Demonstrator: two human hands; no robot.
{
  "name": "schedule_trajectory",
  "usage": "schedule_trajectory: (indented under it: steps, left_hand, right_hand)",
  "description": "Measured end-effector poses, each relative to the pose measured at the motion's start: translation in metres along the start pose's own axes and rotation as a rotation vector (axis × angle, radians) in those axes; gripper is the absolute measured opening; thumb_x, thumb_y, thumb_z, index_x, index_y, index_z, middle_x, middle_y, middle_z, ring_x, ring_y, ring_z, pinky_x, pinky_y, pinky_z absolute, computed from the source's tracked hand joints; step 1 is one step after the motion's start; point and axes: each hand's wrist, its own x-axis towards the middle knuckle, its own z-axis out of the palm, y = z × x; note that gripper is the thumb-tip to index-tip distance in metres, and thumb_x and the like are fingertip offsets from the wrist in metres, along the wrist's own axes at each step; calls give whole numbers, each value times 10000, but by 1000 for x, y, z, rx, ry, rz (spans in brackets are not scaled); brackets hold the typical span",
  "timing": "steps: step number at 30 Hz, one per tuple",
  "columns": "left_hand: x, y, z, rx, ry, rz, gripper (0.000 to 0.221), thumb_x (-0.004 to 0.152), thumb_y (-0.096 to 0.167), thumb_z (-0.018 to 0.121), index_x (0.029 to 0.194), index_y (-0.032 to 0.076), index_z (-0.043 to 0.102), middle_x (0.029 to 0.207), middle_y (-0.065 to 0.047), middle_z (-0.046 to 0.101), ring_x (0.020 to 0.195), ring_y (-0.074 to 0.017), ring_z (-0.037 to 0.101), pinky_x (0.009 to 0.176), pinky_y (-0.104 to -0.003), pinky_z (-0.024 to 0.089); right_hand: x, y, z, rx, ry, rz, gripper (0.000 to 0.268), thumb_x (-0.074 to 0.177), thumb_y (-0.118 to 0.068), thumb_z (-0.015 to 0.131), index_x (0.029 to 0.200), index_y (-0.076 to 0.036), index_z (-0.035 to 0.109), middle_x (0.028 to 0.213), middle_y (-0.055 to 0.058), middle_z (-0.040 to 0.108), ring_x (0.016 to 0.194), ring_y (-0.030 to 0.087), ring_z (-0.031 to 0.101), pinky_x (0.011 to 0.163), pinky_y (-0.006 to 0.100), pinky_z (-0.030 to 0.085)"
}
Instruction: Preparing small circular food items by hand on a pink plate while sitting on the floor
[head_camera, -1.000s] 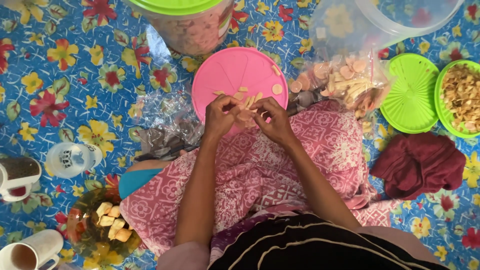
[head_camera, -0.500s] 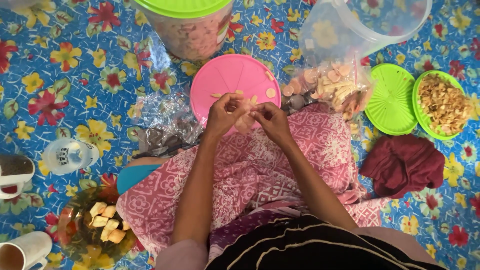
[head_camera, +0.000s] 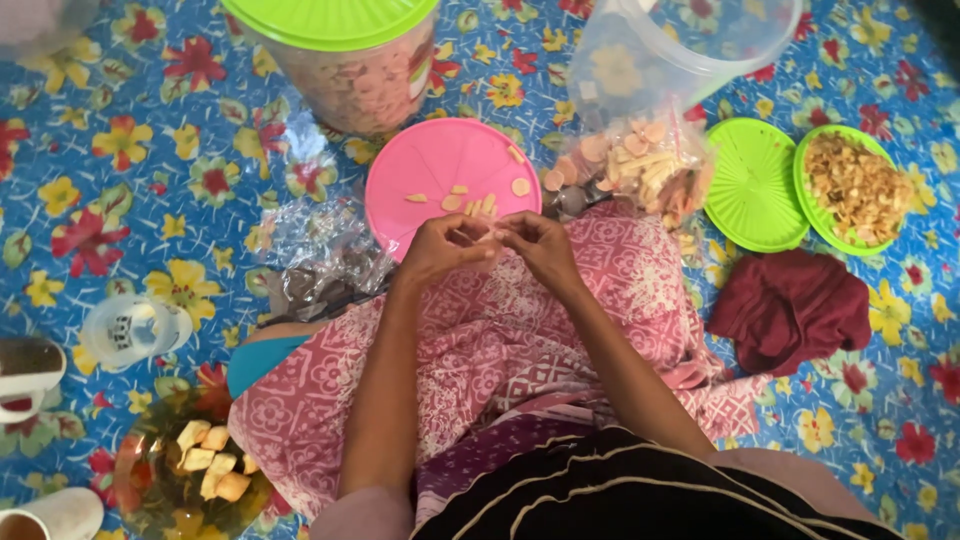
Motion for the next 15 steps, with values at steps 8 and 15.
schedule_trajectory:
  steps: [8,15]
  left_hand:
    - [-1,-14,4,77,-16,4,255,664,155,818,892,93,723,734,-90,681,656,-124,611,560,-248,507]
    - [-7,8,5,63,42,21,136,798,236,743,890,137,725,742,-39,694,664,-90,633,566,-193,510]
  right_hand:
    - [-5,13,-7,-111,15,-26,142,747,-113,753,885,-116,720,675,25,655,628,68,580,552,176,469]
    - [-14,31,-17,-255,-33,-41,105,743,-144,751,836,-113,715,685,51,657,649,120,608,547,219,464]
